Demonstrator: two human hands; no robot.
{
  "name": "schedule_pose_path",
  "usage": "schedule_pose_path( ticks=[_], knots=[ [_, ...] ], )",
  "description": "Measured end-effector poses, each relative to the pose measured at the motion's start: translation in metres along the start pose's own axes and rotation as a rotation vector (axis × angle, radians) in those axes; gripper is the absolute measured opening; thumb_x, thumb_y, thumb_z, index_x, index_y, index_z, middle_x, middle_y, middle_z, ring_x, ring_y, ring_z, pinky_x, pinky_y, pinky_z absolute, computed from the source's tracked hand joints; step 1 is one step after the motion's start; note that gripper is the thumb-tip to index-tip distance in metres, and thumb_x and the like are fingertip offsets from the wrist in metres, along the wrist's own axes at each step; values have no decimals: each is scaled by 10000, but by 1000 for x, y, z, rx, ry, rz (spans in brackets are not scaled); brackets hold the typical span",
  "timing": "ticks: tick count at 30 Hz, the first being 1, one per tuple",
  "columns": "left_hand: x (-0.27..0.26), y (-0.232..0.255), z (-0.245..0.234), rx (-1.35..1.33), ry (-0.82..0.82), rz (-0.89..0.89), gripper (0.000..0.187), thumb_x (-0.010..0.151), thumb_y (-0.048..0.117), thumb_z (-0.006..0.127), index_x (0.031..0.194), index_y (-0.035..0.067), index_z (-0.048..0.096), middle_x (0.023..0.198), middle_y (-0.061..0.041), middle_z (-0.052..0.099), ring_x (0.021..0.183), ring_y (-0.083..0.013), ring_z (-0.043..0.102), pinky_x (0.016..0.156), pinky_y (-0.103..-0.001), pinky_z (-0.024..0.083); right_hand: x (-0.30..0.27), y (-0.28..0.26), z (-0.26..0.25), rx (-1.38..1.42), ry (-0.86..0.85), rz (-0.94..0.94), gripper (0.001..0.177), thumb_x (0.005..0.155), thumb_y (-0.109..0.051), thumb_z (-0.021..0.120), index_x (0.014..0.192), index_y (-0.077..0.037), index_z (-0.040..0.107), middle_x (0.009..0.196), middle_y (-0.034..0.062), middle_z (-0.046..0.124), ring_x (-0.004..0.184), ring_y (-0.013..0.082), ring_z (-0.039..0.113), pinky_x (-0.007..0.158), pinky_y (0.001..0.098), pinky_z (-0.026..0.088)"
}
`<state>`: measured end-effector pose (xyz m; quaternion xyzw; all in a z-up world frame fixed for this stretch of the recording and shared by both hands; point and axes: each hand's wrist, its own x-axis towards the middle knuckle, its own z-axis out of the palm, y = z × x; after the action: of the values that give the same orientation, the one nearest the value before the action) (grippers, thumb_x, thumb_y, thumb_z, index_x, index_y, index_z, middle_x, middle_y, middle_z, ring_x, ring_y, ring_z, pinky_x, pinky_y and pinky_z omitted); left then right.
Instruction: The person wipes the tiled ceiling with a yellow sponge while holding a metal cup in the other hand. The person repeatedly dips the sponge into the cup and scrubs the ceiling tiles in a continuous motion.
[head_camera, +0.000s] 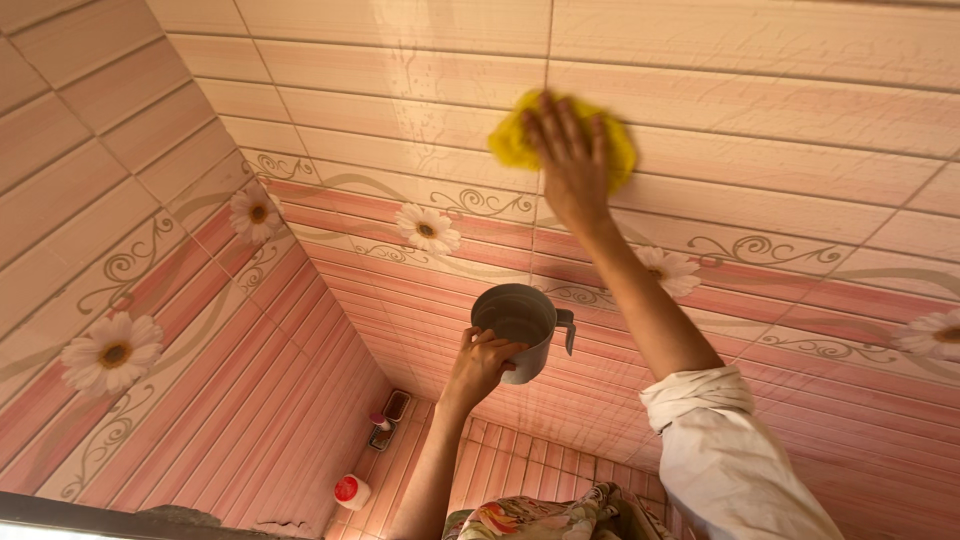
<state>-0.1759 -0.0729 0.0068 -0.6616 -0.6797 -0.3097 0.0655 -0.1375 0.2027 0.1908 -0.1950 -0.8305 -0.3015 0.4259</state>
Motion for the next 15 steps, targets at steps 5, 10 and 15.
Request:
schedule_pose_path(
  ticks=[5, 10, 15],
  knots=[
    [3, 5, 3, 14, 3, -10, 349, 800, 144, 785, 1146, 181, 755, 936, 7, 775, 953, -203, 652, 1042, -517, 410, -56, 22, -5, -11, -57, -28, 692, 995, -4, 536, 1655, -192, 443, 1746, 44, 329, 1600, 238, 298, 1286, 571, 179],
    [5, 14, 5, 12, 40, 14, 327, 825, 142, 758, 1150, 178, 756, 900, 14, 764, 922, -206, 648, 1016, -522, 423, -86, 119, -58, -82, -29, 291, 614, 1098, -156, 619, 1676, -116, 414, 1752, 161, 277, 1604, 382, 212, 1254, 655, 116],
    [7, 32, 10, 21, 66, 11, 316, 820, 148, 758, 1134, 178, 763, 872, 13, 757, 894, -206, 645, 1006, -508, 432, -24, 171, -96, 64, 59, 417, 661, 1095, -147, 663, 1666, 9, 370, 1720, 262, 252, 1585, 453, 145, 1262, 685, 46]
  ],
)
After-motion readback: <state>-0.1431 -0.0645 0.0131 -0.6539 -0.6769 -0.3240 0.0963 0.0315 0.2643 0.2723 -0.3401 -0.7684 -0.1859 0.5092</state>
